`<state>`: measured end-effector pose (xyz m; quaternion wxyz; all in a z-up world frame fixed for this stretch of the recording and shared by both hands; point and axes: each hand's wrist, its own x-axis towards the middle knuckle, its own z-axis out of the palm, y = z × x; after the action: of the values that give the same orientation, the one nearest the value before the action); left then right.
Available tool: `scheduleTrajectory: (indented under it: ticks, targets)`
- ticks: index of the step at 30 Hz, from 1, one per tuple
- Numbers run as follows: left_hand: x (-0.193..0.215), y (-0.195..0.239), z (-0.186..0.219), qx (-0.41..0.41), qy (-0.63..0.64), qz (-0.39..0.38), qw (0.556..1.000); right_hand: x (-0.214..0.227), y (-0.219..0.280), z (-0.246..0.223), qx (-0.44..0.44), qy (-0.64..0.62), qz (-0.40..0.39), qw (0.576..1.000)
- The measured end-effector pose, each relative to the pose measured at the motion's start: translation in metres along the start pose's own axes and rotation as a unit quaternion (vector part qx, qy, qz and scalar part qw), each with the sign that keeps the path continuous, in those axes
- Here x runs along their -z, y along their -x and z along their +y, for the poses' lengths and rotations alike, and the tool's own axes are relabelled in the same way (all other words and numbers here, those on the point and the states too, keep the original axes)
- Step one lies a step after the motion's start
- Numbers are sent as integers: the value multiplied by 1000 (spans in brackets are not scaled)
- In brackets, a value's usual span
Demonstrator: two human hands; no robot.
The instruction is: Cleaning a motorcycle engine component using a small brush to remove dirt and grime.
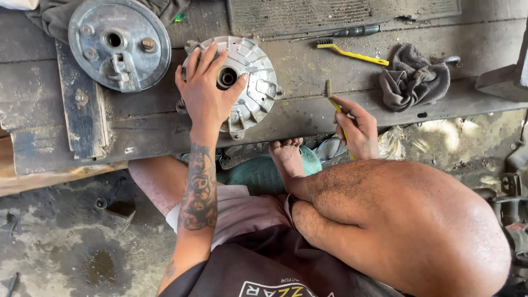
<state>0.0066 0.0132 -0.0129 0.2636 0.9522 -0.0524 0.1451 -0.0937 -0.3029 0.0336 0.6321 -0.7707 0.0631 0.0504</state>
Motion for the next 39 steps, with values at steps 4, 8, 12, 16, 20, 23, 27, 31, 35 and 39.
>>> scheduleTrajectory:
  ticks: [4,8,12,16,20,23,27,31,35,39]
  targets:
    - [8,-5,-1,-29,17,-27,999,5,8,27,26,-64,20,997]
    - [10,-8,4,-51,32,29,998,4,4,31,37,-90,52,994]
    - [23,10,21,-1,-14,77,997,11,-1,45,13,-106,55,993]
    - [27,34,29,76,-60,-13,995,8,-7,44,7,-91,53,994]
    - [20,44,27,76,-49,-20,996,1,-12,37,2,-40,-41,998]
    - [17,43,27,71,-41,-7,997,-11,-20,27,13,17,-110,994]
    - [19,43,26,84,-47,-26,995,-31,-35,21,46,155,-114,980]
    - [24,39,17,87,-49,-71,992,-30,-32,-6,51,189,-124,973]
    - [34,28,-2,35,-11,-136,990,-22,-29,-12,14,169,-151,974]
    - [59,7,0,24,37,-214,976,-24,-37,-20,59,198,-99,973]
